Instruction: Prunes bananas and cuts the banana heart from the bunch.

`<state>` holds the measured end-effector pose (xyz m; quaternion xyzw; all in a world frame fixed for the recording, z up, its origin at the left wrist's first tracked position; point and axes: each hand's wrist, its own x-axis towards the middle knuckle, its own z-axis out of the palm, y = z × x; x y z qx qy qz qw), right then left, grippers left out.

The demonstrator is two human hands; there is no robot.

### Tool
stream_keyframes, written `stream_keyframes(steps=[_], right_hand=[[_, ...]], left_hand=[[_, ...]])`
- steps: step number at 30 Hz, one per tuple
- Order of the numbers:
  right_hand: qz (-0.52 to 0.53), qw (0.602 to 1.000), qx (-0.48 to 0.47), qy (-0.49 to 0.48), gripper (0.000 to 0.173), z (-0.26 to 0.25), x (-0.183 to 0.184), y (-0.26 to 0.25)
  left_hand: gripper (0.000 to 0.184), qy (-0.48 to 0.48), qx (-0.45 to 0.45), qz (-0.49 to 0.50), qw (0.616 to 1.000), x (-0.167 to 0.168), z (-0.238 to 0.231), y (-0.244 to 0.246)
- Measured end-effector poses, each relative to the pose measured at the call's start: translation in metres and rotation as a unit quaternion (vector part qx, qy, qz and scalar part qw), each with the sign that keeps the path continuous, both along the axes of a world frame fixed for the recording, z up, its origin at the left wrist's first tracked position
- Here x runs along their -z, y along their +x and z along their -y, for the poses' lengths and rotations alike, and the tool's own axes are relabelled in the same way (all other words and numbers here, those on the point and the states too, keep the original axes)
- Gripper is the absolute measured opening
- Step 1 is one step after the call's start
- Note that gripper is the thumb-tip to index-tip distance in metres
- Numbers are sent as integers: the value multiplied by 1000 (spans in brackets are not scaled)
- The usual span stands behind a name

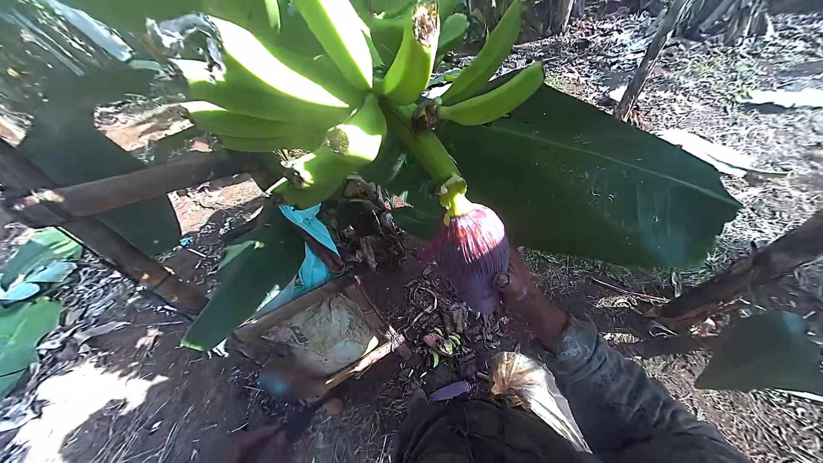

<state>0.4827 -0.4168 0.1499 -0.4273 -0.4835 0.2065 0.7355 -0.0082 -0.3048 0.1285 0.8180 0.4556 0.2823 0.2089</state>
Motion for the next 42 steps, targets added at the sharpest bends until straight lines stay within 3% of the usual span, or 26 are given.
stream_keyframes(steps=[2,5,6,8,11,14,18,22,23,25,27,29,30,32,34,37,39,42], right_hand=[[8,1000,4,-5,101,2,-1,4],[30,999,31,-31,105,7,-7,8],[40,998,40,-39,108,9,-10,9],[63,995,58,-48,108,13,-18,11],[111,988,90,-60,108,21,-29,13],[137,981,112,-74,108,25,-37,15],[160,972,140,-103,110,29,-43,17],[207,956,158,-133,108,32,-57,25],[242,944,155,-163,106,38,-71,29],[358,890,149,-240,106,54,-114,40],[531,769,185,-304,108,55,-165,45],[642,652,143,-377,103,48,-181,36],[658,622,100,-413,102,40,-174,33],[646,619,23,-446,93,20,-127,42],[576,666,-32,-472,84,15,-49,58],[362,721,-96,-583,81,40,69,72],[241,719,-93,-645,74,56,130,72],[174,704,-51,-687,69,68,182,73]], left_hand=[[36,40,35,177,983,-32,-28,17],[65,-43,88,263,960,-48,-30,86],[66,-88,121,266,952,-44,-31,107],[59,-87,208,209,952,-43,-29,142],[49,55,265,77,959,-67,-20,196],[44,191,248,36,949,-89,-16,238],[40,295,216,-6,931,-99,-24,262],[41,302,170,-106,932,-104,-43,267],[42,249,157,-159,942,-102,-59,264],[47,146,123,-247,950,-67,-98,249],[53,146,136,-265,943,-38,-117,242],[53,105,167,-266,944,-2,-106,238],[54,71,170,-274,944,10,-102,236],[56,14,162,-285,945,34,-103,226],[54,-50,173,-279,943,64,-103,199],[46,-148,191,-251,937,116,-88,145],[45,-189,143,-303,923,135,-66,103],[56,-295,59,-380,874,151,-29,30]])
